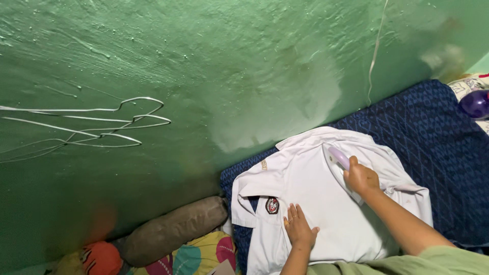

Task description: The person irons a white t-shirt on a blue patterned cloth laid over a surface. They smooth the shirt, use a spray bottle to mist it, and iron both sides, flipping the shirt over midway. The shirt is handled one at a time and remains on the cloth throughout.

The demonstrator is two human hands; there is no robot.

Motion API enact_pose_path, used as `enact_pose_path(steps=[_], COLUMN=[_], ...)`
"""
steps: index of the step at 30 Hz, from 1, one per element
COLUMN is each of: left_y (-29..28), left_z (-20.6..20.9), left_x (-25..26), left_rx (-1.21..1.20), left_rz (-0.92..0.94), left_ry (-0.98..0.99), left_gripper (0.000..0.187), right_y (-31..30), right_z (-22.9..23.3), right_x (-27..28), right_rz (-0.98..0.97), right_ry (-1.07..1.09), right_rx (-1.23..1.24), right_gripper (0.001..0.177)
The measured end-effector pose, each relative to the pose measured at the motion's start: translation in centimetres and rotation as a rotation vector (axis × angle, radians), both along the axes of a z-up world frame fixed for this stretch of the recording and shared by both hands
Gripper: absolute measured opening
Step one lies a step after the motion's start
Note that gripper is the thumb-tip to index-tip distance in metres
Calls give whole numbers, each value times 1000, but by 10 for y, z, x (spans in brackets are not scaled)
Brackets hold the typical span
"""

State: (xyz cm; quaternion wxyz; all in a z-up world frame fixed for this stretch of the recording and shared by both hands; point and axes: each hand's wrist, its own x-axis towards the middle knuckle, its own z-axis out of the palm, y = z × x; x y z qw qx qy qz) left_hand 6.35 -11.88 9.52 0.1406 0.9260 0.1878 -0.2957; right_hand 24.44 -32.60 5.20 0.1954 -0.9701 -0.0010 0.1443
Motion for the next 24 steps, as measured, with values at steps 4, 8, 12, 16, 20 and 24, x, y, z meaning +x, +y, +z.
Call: enact_pose_path(steps=[4,8,12,16,20,24], left_y=[-2,-5,3,32,62,77], left_z=[4,4,1,-18,-41,-62], left_x=[2,7,20,81,182,254], left_rx=[-15,-10,-24,-11,-139,-279], left_rz=[19,25,5,23,416,702], left_ry=[-5,14,-110,-602,-751,-653], left_gripper=[111,111,95,64,64,75], right_y=[-33,-67,-56,-19,-19,-57], right_z=[5,6,-9,-14,5,24], right_x=[-70,-114,-79,-11,-13,-77], right_rz=[75,171,119,17,-16,-4], right_ry=[109,145,-6,-124,45,224], right_rx=[14,-53,-122,-100,-2,-34], right_gripper=[46,45,39,39,35,35])
